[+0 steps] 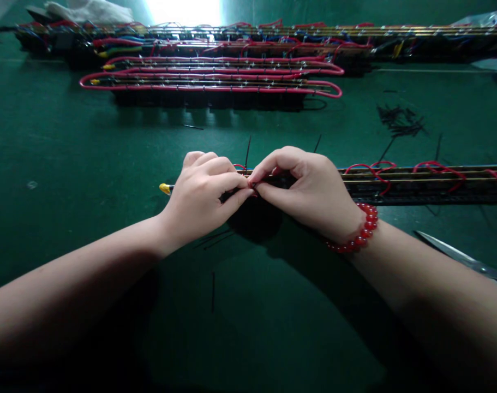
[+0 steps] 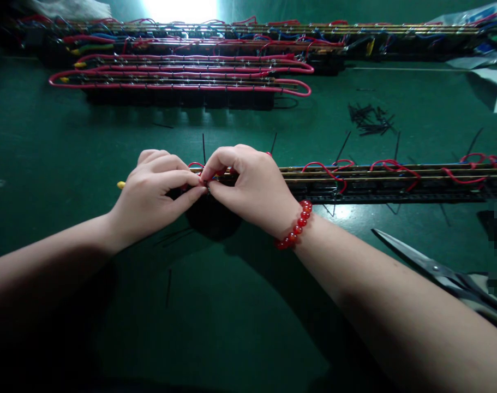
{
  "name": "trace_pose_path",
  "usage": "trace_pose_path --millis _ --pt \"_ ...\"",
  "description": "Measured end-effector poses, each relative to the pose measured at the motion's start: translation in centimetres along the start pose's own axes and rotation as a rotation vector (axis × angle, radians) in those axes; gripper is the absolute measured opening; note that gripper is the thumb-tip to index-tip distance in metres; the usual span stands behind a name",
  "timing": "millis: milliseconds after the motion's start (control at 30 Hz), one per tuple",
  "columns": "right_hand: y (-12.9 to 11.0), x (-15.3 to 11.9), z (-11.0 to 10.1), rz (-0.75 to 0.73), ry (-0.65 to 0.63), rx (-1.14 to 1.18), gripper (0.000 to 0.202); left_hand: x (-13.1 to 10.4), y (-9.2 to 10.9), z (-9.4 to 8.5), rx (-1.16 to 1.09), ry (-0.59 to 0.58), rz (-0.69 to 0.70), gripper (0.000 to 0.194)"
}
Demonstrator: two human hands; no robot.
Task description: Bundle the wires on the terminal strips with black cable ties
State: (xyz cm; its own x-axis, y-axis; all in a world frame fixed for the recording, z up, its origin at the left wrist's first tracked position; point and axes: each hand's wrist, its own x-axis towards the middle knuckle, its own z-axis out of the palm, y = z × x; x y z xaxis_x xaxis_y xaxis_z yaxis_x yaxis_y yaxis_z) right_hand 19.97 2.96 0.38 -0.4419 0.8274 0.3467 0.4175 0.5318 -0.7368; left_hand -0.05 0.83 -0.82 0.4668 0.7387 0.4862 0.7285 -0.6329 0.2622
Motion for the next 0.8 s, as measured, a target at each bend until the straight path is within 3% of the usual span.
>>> trace_pose_path --millis 333,800 --pt "-0.14 -0.18 0.20 0.035 0.022 -0.009 0.012 -0.04 0.01 0.01 -0.027 0.003 -0.003 0.020" --pt "0.36 -0.15 0.50 -0.090 0.028 -0.109 0.012 -0.06 -0.13 0.05 -0.060 -0.004 0.013 0.020"
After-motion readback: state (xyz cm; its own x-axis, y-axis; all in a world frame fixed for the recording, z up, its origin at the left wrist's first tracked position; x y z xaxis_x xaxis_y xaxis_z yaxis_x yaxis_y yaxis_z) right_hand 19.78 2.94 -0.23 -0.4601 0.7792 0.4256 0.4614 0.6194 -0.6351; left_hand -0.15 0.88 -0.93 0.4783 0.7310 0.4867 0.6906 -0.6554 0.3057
